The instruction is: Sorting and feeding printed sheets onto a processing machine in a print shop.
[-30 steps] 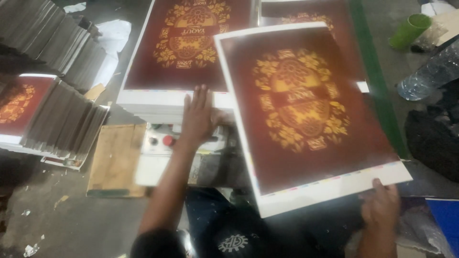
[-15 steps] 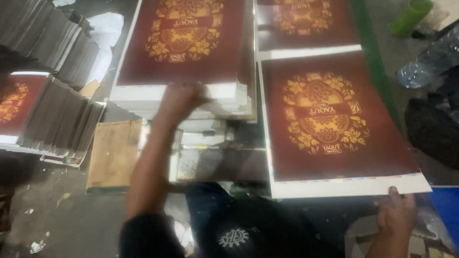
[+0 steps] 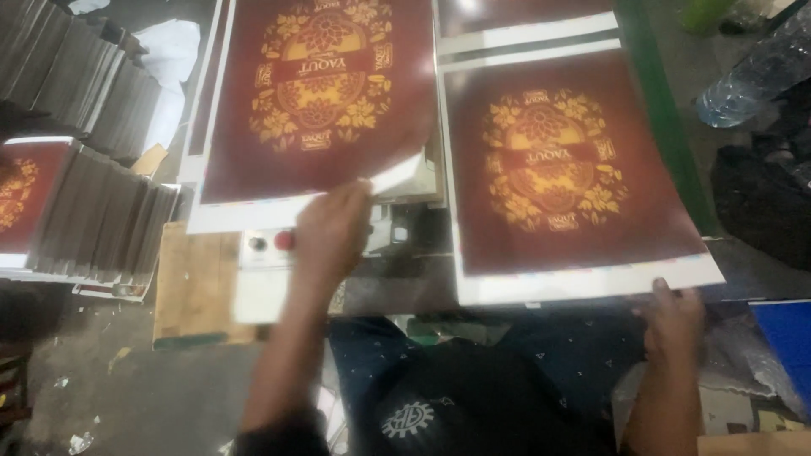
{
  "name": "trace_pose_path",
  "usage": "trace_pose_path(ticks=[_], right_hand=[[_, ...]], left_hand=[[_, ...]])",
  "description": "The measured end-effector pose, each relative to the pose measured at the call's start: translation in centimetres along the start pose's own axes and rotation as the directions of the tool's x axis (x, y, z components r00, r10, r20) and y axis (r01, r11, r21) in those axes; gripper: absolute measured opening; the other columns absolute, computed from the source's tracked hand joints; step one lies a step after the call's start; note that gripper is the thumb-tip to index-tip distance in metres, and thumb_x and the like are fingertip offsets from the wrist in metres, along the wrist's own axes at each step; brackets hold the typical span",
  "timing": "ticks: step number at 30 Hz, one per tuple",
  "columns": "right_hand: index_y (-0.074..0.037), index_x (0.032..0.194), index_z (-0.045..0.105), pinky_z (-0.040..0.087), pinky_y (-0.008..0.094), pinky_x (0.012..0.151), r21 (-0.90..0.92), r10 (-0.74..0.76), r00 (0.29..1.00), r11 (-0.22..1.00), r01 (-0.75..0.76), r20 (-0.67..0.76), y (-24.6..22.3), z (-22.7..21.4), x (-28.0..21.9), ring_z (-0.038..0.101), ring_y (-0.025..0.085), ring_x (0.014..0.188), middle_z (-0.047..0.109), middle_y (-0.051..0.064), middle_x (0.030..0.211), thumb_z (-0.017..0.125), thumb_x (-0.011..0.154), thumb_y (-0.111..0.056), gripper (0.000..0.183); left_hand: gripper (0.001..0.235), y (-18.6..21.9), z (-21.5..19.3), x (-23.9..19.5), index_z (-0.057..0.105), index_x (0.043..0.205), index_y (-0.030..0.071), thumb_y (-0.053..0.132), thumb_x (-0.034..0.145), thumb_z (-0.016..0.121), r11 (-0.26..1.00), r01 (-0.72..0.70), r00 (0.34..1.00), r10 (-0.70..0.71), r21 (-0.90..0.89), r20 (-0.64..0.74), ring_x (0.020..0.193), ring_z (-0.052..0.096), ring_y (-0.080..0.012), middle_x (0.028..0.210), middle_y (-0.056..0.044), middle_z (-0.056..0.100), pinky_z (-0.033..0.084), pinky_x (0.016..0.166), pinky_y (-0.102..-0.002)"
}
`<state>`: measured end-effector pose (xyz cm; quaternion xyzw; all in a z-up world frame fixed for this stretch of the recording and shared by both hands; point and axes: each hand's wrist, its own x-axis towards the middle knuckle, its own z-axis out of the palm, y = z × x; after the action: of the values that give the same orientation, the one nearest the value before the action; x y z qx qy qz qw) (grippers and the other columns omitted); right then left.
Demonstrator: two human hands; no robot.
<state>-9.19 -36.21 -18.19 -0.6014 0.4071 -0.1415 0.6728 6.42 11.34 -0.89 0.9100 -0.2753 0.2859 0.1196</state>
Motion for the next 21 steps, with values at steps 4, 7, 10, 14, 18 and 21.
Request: trace_pose_path(ticks=[4,7,10,14,18,21], right_hand=[[0.000,0.141,0.050,0.054,0.029,0.062,-0.089,-0.051,0.997,0.994,0.057,0.061,-1.1,3.1,3.1,0.070,0.020,0.084,0.068,0.016,0.118,0.052,0.107,-0.017,0.038],[0.001,0.141,0.049,0.053,0.030,0.061,-0.087,-0.075,0.991,0.992,0.086,0.114,-0.8,4.1,5.6,0.071,0.022,0.083,0.069,0.015,0.114,0.051,0.108,-0.018,0.038],[-0.001,0.146,0.043,0.052,0.029,0.061,-0.043,-0.052,0.986,0.997,0.060,0.160,-0.4,4.1,6.4,0.071,0.021,0.082,0.071,0.015,0.110,0.050,0.109,-0.021,0.043],[-0.008,0.154,0.041,0.053,0.030,0.063,-0.091,0.047,0.990,0.995,-0.035,0.132,-1.1,5.2,2.7,0.070,0.020,0.082,0.074,0.015,0.108,0.049,0.106,-0.024,0.051],[-0.011,0.152,0.053,0.050,0.033,0.066,-0.022,0.106,0.939,0.994,-0.105,0.327,-0.1,7.7,-1.3,0.067,0.022,0.081,0.074,0.016,0.111,0.054,0.103,-0.026,0.051],[-0.010,0.141,0.058,0.056,0.040,0.074,-0.274,0.110,0.851,0.961,0.041,0.514,-0.8,11.1,-6.9,0.072,0.024,0.090,0.076,0.016,0.115,0.060,0.095,-0.029,0.050]], left_hand=[[0.012,2.6,-1.9,0.6,0.068,0.106,0.003,0.012,0.097,0.067,0.998,-0.039,0.998,0.037,-0.043,-0.042,0.086,0.075,-0.0278,0.101,-0.015,0.076,0.060,0.069,-0.039],[0.012,2.8,-1.9,0.4,0.068,0.107,0.004,0.011,0.098,0.066,0.999,-0.029,0.998,0.027,-0.034,-0.065,0.092,0.075,-0.0278,0.105,-0.015,0.076,0.061,0.074,-0.040],[0.013,2.3,-0.9,-0.3,0.068,0.110,0.004,0.010,0.099,0.067,0.999,-0.031,0.994,0.028,-0.027,-0.103,0.095,0.076,-0.0276,0.108,-0.015,0.076,0.061,0.075,-0.040],[0.014,3.3,-1.0,-1.5,0.071,0.107,0.003,0.012,0.096,0.072,0.984,-0.077,0.991,0.057,-0.158,-0.123,0.086,0.075,-0.0264,0.106,-0.017,0.075,0.060,0.066,-0.038],[0.013,7.5,0.0,-0.8,0.068,0.101,0.004,0.011,0.092,0.073,0.931,-0.206,0.975,0.170,-0.300,-0.141,0.087,0.073,-0.0273,0.105,-0.016,0.073,0.061,0.069,-0.039],[0.013,11.1,2.7,-1.2,0.066,0.093,0.006,0.013,0.091,0.077,0.883,-0.263,0.964,0.256,-0.390,-0.071,0.088,0.071,-0.0279,0.101,-0.012,0.071,0.057,0.067,-0.042]])
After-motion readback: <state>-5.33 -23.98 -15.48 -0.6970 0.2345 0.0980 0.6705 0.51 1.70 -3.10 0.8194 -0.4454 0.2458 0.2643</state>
